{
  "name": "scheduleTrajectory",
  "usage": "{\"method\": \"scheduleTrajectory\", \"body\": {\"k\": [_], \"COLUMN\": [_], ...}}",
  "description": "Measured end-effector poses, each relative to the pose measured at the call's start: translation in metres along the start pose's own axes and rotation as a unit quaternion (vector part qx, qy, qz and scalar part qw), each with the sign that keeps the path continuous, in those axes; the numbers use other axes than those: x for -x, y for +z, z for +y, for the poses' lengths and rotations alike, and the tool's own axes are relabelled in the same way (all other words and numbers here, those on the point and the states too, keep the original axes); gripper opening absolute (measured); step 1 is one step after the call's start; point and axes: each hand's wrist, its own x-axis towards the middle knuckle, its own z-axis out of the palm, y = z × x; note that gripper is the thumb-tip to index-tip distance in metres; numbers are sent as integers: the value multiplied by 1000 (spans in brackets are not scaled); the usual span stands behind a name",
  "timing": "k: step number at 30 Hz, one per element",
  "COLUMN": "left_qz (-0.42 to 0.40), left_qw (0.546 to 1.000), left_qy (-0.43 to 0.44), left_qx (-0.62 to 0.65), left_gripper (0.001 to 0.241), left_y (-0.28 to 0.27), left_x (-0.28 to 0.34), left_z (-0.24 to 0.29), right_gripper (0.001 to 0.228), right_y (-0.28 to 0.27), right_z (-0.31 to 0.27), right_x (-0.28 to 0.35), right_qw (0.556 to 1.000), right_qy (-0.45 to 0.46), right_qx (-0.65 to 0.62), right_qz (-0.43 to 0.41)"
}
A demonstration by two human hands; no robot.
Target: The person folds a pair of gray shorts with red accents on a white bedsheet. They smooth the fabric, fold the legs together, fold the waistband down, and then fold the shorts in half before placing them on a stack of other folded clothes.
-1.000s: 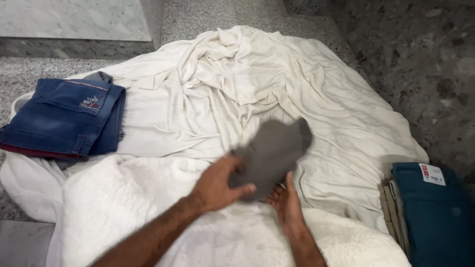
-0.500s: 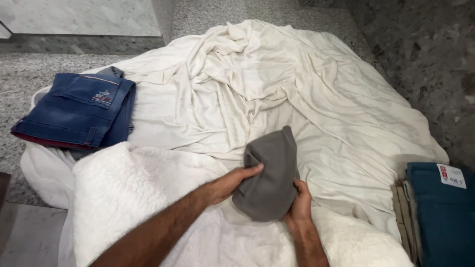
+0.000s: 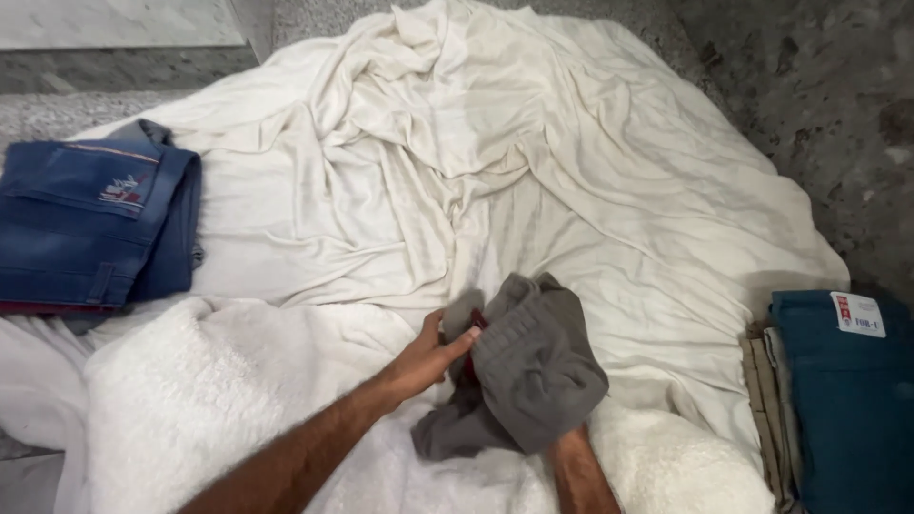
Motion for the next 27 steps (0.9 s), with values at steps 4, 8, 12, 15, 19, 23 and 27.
{"method": "scheduleTrajectory", "body": {"k": [4,8,12,15,19,23,27], "left_qz": [134,65,-49,-58,-48,-3,70], "left_qw": [960,972,987,998,987,977,901], "left_qy": [201,212,151,21,156,165,310], "left_qx": [-145,-76,19,32,10,132,294], "left_gripper": [76,63,85,99,87,61,49], "left_y": [12,6,5,1,-6,-28,-63], "left_x": [-31,-17,-29,-1,-26,-32,-41], "left_z": [-40,-19,-27,12,-8,-5,5], "right_gripper": [60,65,69,65,65,51,46], "right_y": [2,16,23,23,3,-8,-40], "right_z": [2,-6,14,19,27,-9,-60], "right_x": [2,5,-8,-15,-25,-22,-28], "right_qw": [1000,997,960,958,977,996,986], "right_qy": [-11,-56,-183,-163,-112,-58,-123], "right_qx": [-4,51,174,204,102,57,-59], "right_qz": [18,-7,-122,-116,-147,25,92]}}
